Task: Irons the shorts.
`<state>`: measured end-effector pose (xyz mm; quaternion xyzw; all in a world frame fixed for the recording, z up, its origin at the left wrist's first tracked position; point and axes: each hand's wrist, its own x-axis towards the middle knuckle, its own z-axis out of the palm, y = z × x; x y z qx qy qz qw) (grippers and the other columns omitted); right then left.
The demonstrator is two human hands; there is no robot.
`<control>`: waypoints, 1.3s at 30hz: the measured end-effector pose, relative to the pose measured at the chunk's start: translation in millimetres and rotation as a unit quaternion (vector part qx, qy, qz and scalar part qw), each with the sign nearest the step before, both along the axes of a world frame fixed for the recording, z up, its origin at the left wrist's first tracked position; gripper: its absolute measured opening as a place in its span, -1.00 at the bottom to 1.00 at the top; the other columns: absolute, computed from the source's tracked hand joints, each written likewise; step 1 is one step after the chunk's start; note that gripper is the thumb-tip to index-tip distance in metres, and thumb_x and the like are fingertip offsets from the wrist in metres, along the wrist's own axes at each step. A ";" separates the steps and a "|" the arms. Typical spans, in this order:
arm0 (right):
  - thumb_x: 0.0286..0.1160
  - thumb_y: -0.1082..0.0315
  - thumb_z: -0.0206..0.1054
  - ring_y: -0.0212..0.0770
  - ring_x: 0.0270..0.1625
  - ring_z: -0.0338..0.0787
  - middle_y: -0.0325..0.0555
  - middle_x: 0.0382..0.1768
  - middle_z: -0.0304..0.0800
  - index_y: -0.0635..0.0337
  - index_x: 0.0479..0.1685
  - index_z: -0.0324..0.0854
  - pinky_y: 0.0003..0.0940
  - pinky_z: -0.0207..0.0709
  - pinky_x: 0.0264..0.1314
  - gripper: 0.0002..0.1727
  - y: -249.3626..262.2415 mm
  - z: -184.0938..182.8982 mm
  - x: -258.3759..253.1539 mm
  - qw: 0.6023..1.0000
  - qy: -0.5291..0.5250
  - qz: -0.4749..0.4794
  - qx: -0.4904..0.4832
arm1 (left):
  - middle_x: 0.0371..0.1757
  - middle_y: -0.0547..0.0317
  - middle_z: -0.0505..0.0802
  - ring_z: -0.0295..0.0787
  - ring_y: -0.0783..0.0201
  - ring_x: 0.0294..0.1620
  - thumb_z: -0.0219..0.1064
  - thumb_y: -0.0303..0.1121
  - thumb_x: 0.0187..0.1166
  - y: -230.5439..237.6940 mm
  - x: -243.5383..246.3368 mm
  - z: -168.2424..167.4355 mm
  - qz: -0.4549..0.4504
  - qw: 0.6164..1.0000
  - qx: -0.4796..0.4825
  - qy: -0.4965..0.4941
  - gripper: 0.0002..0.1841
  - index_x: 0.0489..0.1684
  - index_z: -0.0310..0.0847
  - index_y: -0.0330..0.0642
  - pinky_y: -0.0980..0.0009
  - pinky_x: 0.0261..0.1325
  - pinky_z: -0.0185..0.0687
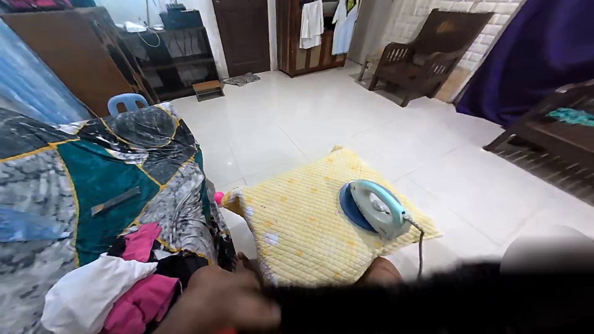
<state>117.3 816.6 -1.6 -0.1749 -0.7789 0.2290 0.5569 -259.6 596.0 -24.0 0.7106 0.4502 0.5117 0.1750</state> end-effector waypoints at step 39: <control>0.51 0.30 0.38 -0.05 0.15 0.88 -0.18 -0.07 0.91 0.00 -0.09 0.82 0.12 0.70 0.29 -0.86 39.5 -242.0 -31.4 0.865 -0.500 -0.040 -0.008 | 0.18 -0.36 0.78 0.91 -0.04 -0.39 0.68 -0.25 0.34 52.9 -20.0 -223.1 0.217 0.770 -0.580 -0.155 0.14 0.88 -0.20 -0.13 0.00 -0.28 0.92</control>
